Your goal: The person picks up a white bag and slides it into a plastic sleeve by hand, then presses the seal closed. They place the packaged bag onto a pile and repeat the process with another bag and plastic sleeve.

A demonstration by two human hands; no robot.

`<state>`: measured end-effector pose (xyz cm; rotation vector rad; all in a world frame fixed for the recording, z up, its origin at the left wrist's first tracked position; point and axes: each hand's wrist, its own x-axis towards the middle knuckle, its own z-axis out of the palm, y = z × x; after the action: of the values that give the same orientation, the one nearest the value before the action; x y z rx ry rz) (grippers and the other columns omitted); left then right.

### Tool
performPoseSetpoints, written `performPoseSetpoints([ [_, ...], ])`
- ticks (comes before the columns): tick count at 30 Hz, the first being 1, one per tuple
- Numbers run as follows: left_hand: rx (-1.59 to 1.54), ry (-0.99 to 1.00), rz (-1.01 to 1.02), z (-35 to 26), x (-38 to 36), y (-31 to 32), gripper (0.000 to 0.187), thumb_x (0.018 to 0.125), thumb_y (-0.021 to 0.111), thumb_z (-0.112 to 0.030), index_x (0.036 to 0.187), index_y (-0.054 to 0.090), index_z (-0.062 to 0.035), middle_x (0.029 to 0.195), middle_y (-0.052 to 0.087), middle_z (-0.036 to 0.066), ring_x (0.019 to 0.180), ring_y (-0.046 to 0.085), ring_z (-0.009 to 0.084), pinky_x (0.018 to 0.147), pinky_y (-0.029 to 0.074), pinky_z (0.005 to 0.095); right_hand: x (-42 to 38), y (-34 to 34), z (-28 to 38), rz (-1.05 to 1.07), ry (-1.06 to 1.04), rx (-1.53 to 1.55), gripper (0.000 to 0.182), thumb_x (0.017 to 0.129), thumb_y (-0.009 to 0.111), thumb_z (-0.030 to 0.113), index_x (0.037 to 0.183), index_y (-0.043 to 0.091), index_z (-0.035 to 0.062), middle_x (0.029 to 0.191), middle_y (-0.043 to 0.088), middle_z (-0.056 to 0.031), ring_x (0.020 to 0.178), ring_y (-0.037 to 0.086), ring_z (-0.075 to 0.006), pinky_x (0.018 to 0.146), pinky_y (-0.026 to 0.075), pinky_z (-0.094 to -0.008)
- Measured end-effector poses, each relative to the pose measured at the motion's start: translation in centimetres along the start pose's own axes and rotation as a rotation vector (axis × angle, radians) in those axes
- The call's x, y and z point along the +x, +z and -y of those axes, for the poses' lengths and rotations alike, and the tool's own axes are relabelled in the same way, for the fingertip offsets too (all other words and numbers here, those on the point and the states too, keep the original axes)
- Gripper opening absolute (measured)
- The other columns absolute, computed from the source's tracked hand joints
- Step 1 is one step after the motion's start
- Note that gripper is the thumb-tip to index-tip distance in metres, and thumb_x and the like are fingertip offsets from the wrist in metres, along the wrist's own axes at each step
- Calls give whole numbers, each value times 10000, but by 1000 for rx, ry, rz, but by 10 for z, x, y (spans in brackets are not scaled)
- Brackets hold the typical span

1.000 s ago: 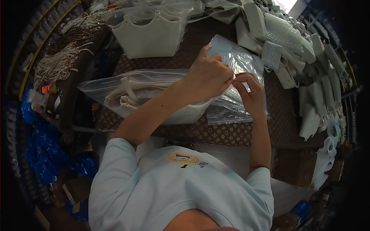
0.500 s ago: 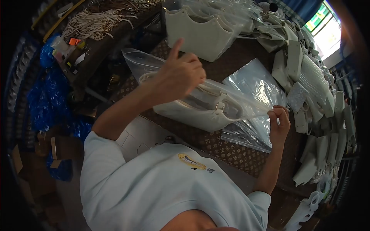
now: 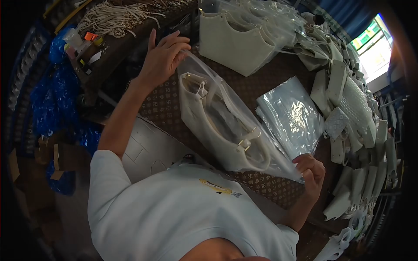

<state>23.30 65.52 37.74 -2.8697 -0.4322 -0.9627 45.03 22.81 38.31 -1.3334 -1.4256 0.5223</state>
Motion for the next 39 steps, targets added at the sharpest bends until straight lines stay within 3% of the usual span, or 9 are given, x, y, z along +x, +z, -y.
performPoseSetpoints([
  [5,-295,-98,-171,-44,-34,24,376,919,456,-282,1232,410,-78,1322,378,81,1289,291,268,1085,77,474,25,36,-139,-444,584,404,670,899,328,568,1230,452,-1,1124,565,-145,1097,517,-271,900,417,-392],
  [7,-397,-132,-204,-80,-54,31,421,924,430,-297,1259,346,-56,1346,323,106,1301,252,282,1085,74,466,5,64,-278,65,520,-19,703,900,276,591,1289,410,21,1230,508,-149,1152,473,-250,937,394,-374],
  [9,-497,-176,-242,-107,-64,43,470,928,404,-312,1286,282,-34,1369,267,131,1313,213,295,1084,70,459,61,124,-231,79,907,883,701,902,267,586,1352,325,52,1327,425,-140,1211,415,-229,983,355,-337],
  [17,-916,-401,-382,-98,-48,107,679,945,302,-371,1393,25,56,1464,46,230,1362,59,348,1084,55,429,208,158,-112,110,754,1006,728,895,276,594,1390,251,60,1367,374,-116,1225,393,-225,1012,315,-318],
  [19,-870,-378,-367,-96,-29,97,680,940,311,-375,1393,43,55,1457,71,239,1356,79,365,1079,64,445,224,162,-99,54,351,860,749,890,304,594,1398,224,50,1370,365,-101,1221,394,-220,1023,300,-339],
  [23,-742,-287,-316,-91,-11,98,688,926,341,-380,1392,78,52,1425,159,276,1334,151,398,1067,75,494,231,164,-98,147,193,854,719,904,370,538,1399,215,39,1367,360,-93,1224,387,-216,1032,279,-323],
  [27,-883,-134,-440,-57,7,91,659,897,424,-378,1407,176,-42,1425,233,210,1337,183,357,1062,62,521,237,144,-87,116,214,226,448,902,508,338,1239,468,45,1077,569,-71,971,551,-159,834,416,-281],
  [32,-390,358,309,12,49,-2,185,788,649,-247,939,647,-141,988,608,15,1036,513,200,1077,37,548,246,130,-45,96,223,-466,182,852,597,185,955,639,41,652,616,-47,614,586,-97,579,451,-253],
  [39,-452,342,306,30,41,-8,63,774,653,-178,777,633,-119,761,585,-43,1022,518,163,1082,65,544,240,139,-40,-10,-57,-630,106,823,574,148,787,574,48,702,593,-74,646,586,-266,561,454,-352],
])
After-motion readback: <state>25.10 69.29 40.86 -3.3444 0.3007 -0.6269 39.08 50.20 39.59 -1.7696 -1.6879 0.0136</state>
